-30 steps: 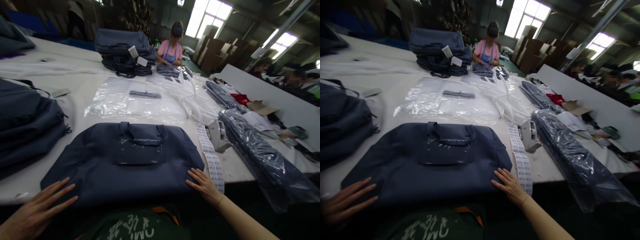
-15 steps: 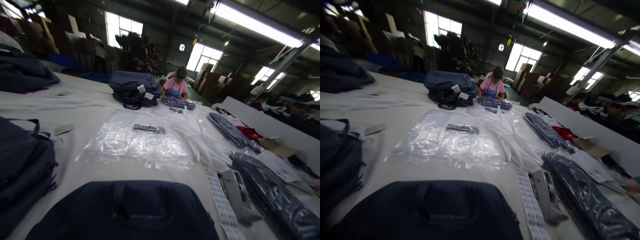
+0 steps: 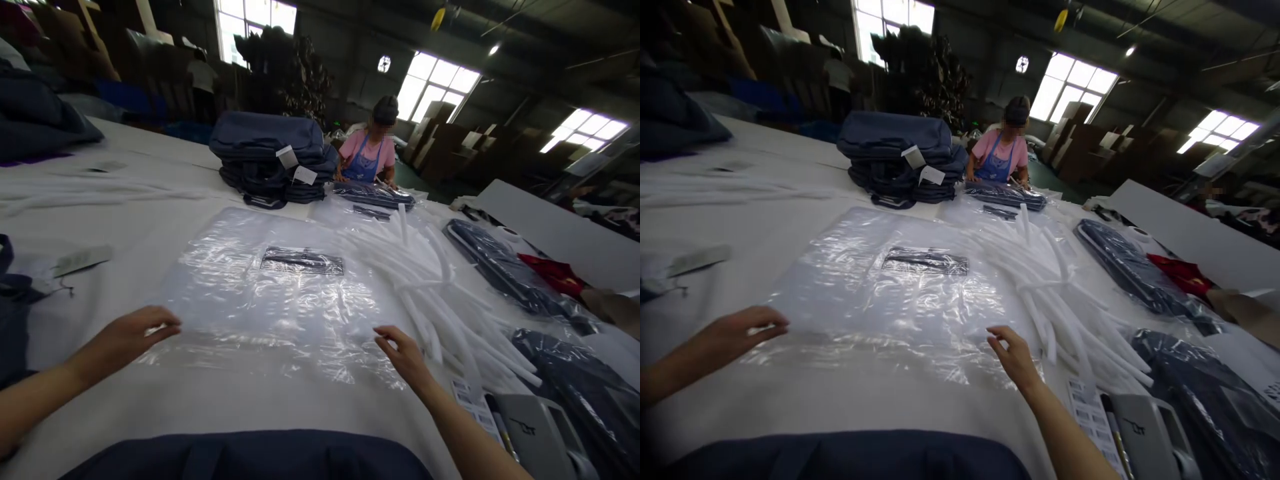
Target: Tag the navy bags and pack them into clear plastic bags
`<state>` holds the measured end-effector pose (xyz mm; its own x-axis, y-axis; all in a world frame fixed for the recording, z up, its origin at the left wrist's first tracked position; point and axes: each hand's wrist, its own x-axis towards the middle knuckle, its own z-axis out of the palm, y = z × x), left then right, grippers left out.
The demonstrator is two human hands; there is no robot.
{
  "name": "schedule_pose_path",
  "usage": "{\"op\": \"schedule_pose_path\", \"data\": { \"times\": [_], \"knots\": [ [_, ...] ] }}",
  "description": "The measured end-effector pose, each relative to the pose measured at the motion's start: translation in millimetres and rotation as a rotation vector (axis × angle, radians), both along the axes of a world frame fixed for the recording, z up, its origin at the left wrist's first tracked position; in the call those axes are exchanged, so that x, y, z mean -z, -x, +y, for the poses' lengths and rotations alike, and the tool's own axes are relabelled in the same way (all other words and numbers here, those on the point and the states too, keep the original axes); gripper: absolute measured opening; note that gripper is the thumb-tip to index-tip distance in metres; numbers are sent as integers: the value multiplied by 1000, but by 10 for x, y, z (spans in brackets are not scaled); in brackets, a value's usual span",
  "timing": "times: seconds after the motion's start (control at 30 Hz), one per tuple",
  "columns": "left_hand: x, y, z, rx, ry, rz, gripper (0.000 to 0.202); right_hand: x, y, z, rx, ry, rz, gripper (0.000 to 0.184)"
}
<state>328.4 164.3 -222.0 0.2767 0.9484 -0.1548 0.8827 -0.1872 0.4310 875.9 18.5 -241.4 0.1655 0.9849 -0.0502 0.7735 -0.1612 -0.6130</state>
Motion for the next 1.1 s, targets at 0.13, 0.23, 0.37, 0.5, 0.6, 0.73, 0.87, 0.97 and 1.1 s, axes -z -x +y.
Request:
{"op": "schedule_pose_path", "data": {
  "times": [0.13,0.23,0.37,0.5,0.6,0.73,0.87,0.97,1.1],
  "knots": [
    [273,-442,825,60,196,113,43,271,134,862,53,189,-26,13],
    [372,-542,1145,143,298,148,33,376,98,1110,4,323,-63,9],
    [288,-555,1334,176,305,145,43,319,25,1294,-72,396,-128,21],
    [115,-694,1430,71,153,165,57,154,60,1449,-65,345,-183,33],
    [44,-744,1387,110,88,227,60,10,64,1455,-112,302,-225,35],
    [44,-608,1237,327,164,250,24,-132,-4,1351,-267,236,-250,14],
    [90,-525,1134,373,330,280,16,-99,20,1276,-398,317,-278,13],
    [106,-607,1122,267,233,309,31,-5,127,1297,-341,317,-365,20],
    [77,-578,1119,218,53,346,35,65,185,1346,-223,233,-423,18]
  ]
}}
